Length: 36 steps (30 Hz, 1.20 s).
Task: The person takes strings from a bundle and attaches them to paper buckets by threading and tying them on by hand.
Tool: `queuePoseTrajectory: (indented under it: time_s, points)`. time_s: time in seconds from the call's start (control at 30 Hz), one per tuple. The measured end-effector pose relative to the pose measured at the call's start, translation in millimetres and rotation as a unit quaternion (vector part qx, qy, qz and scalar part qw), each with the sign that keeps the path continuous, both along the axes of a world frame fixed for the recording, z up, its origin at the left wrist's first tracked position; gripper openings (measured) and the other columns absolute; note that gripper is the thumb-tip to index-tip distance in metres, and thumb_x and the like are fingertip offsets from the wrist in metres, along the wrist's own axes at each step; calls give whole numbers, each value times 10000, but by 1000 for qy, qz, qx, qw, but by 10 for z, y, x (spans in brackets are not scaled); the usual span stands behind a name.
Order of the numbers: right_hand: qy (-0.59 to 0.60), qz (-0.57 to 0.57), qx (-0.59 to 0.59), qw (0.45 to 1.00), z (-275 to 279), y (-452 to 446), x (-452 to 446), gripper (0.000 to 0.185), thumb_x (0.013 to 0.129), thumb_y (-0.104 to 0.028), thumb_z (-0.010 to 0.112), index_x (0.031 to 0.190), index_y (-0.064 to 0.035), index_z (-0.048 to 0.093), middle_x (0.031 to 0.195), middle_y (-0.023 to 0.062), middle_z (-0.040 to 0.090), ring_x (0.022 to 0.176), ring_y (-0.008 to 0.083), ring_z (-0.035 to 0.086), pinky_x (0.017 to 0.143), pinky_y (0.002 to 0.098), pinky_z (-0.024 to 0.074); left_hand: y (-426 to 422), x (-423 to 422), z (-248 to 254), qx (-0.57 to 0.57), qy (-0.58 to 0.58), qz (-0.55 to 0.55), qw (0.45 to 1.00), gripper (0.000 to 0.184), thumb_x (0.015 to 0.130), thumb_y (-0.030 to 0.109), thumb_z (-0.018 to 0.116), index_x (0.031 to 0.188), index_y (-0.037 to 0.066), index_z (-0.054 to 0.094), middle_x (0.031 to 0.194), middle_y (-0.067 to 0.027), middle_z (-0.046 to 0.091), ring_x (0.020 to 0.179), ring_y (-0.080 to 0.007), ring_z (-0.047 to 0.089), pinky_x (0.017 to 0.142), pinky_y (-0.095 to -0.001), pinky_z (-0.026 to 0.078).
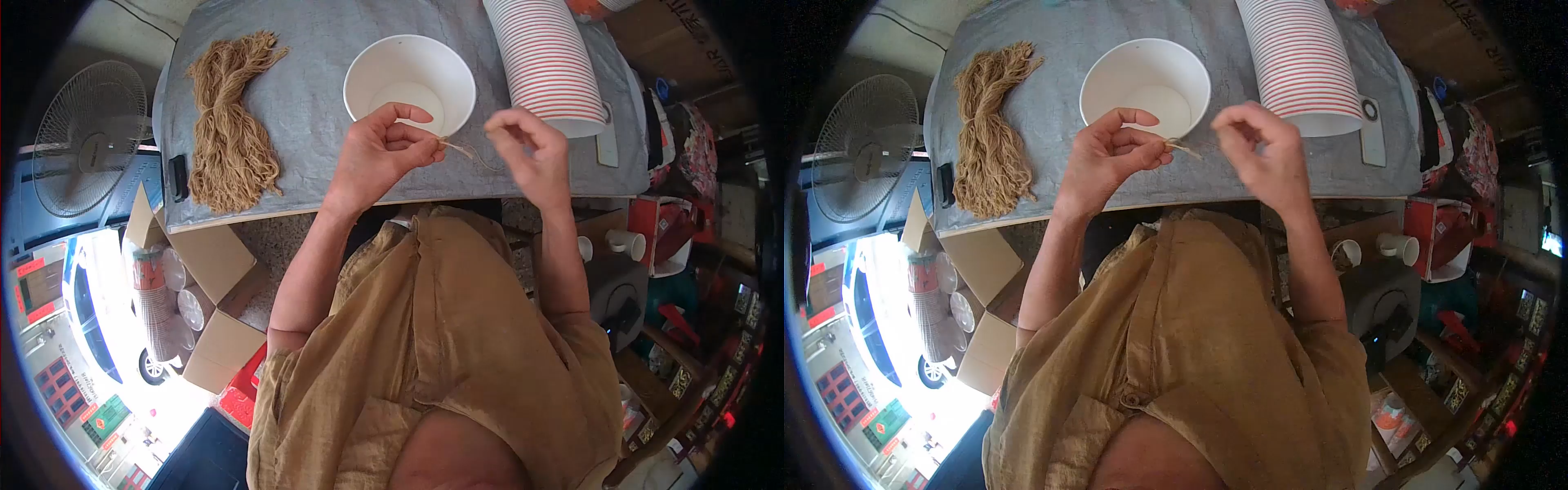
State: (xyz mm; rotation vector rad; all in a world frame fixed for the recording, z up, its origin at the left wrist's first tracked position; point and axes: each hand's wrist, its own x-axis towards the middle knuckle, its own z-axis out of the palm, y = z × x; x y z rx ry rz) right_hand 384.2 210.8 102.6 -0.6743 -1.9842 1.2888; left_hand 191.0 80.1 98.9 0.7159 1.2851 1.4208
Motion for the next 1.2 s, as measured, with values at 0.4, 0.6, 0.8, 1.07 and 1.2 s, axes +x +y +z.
queuePoseTrajectory:
  time_s: [0.4, 0.6, 0.8, 1.07, 1.2]
  points:
    - [-67, 68, -39, 995, 19, -129, -32, 57, 886, -36, 680, 909, 13, 666, 725, -13, 614, 675, 30, 531, 601, 225, 447, -30, -12, -36, 12, -4, -13, 1000, 290, 910, 10, 692, 1171, -21, 570, 978, -165, 730, 917, -216, 728, 815, -291, 591]
    - [-74, 22, 27, 997, 27, -66, 31, 156, 819, -30, 719, 958, -9, 653, 841, -5, 630, 728, 74, 551, 647, 242, 452, -21, -20, -51, 7, -4, -11, 1000, 289, 911, 16, 693, 1171, -23, 571, 980, -167, 728, 909, -216, 729, 806, -286, 592]
    - [-58, 53, 135, 988, 69, -185, -124, 208, 785, -18, 733, 962, -15, 624, 901, 31, 632, 771, 131, 590, 687, 285, 480, -6, -11, -59, 12, -12, -15, 1000, 277, 917, 12, 682, 1167, -28, 570, 981, -170, 726, 913, -213, 726, 802, -280, 595]
    - [-54, 54, 40, 996, -64, -179, -157, 100, 840, 7, 684, 896, -12, 604, 785, 22, 609, 701, 101, 574, 657, 259, 475, 0, -34, -40, 9, -11, -18, 1000, 313, 878, -7, 702, 1151, -57, 557, 930, -149, 730, 902, -182, 725, 811, -286, 601]
    - [-53, 42, -11, 998, -66, -106, -38, 77, 860, -7, 677, 896, -16, 610, 766, -17, 589, 712, 59, 540, 655, 237, 454, 8, -26, -23, 5, 2, -16, 1000, 277, 901, 13, 698, 1147, -33, 579, 949, -154, 732, 897, -190, 727, 793, -276, 594]
